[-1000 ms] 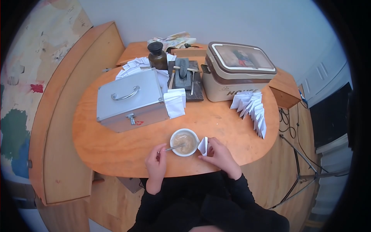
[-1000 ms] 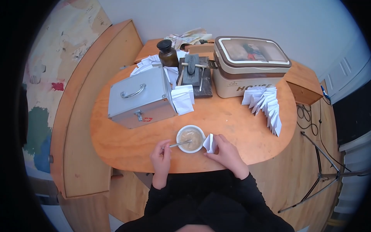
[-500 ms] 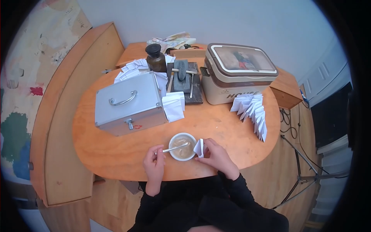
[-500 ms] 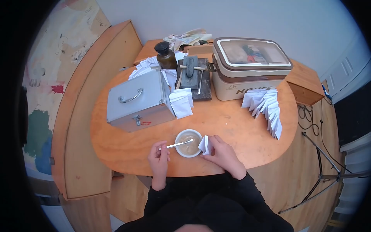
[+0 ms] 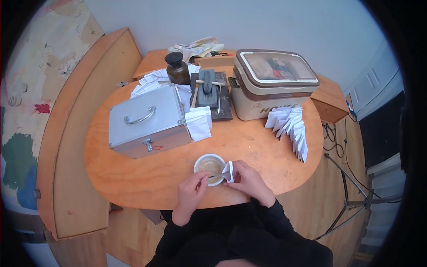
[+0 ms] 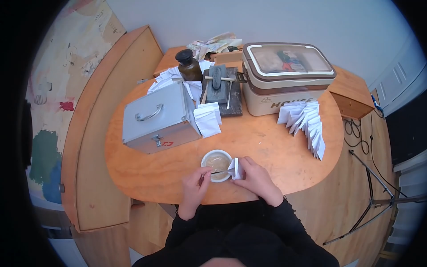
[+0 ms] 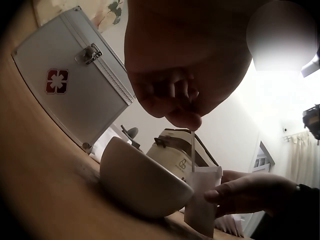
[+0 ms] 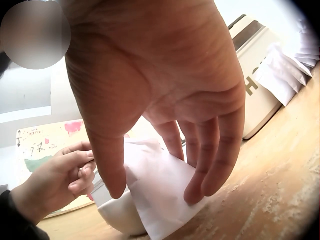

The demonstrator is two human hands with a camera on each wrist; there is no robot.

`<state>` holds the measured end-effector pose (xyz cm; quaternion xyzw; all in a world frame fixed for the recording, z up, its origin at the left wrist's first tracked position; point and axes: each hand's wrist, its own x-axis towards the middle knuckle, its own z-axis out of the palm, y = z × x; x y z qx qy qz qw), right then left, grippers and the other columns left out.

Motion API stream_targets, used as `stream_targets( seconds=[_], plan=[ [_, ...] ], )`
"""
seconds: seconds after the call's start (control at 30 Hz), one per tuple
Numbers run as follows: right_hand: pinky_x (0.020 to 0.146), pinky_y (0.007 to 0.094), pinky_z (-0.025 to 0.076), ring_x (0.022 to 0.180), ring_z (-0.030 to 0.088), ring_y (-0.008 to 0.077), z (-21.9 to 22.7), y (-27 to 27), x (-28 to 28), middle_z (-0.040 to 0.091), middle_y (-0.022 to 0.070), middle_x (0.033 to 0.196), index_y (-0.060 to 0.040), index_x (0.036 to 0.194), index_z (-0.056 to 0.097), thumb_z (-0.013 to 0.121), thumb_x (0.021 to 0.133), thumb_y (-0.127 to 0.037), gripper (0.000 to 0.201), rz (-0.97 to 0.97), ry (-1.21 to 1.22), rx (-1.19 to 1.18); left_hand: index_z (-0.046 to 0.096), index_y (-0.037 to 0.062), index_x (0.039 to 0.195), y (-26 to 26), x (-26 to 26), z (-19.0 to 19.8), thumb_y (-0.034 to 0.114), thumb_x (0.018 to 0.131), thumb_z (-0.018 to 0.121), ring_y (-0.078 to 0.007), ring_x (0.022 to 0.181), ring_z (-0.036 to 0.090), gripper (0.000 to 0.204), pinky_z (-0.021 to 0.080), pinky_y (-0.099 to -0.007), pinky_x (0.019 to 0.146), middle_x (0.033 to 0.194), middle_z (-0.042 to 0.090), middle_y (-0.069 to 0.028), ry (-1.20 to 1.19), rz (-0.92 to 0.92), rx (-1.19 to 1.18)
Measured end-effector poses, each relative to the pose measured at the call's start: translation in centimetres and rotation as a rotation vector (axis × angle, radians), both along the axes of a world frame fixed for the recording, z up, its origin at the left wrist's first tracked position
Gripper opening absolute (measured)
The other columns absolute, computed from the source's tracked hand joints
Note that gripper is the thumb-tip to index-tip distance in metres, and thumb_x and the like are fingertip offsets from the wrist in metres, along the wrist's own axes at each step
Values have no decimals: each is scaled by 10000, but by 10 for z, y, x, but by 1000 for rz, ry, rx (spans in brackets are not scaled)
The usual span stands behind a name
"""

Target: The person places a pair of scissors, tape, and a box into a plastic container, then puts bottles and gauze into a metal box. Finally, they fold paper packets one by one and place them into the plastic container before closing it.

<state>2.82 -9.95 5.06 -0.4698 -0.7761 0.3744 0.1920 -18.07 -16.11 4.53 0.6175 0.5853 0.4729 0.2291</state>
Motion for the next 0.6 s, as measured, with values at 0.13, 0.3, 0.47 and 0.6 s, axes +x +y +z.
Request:
stream_targets(
  seconds=[0.13, 0.3, 0.47, 0.6],
  plan=[
    [682, 395, 495, 812, 608, 314, 0, -1, 0, 572, 124, 942, -40, 1080, 556, 769, 729, -312, 493, 24, -40, -26, 673, 24, 1018, 0, 0, 3, 33, 895, 623, -115, 581, 589, 132, 448, -235, 534, 750, 650, -76, 1, -55, 6],
    [679, 392, 496, 808, 612, 314, 2, -3, -1, 573, 126, 946, -37, 1085, 553, 768, 731, -317, 500, 33, -11, -22, 669, 19, 1030, -3, -2, -4, 31, 904, 611, -119, 624, 622, 139, 468, -238, 560, 736, 643, -81, -18, -62, -38],
    [671, 386, 498, 786, 612, 303, -2, -1, 5, 574, 123, 942, -33, 1095, 548, 766, 734, -321, 511, 4, 26, -56, 679, 17, 1018, 0, -8, -5, 19, 902, 609, -152, 667, 660, 135, 504, -251, 607, 769, 668, -106, -37, -9, -68],
    [666, 381, 498, 772, 612, 292, -5, -1, 9, 574, 121, 930, -29, 1113, 547, 766, 736, -326, 528, 17, 22, -23, 703, 29, 986, 7, -8, 6, 25, 870, 643, -219, 687, 679, 130, 523, -292, 624, 828, 697, -124, 166, -169, 70]
  ],
)
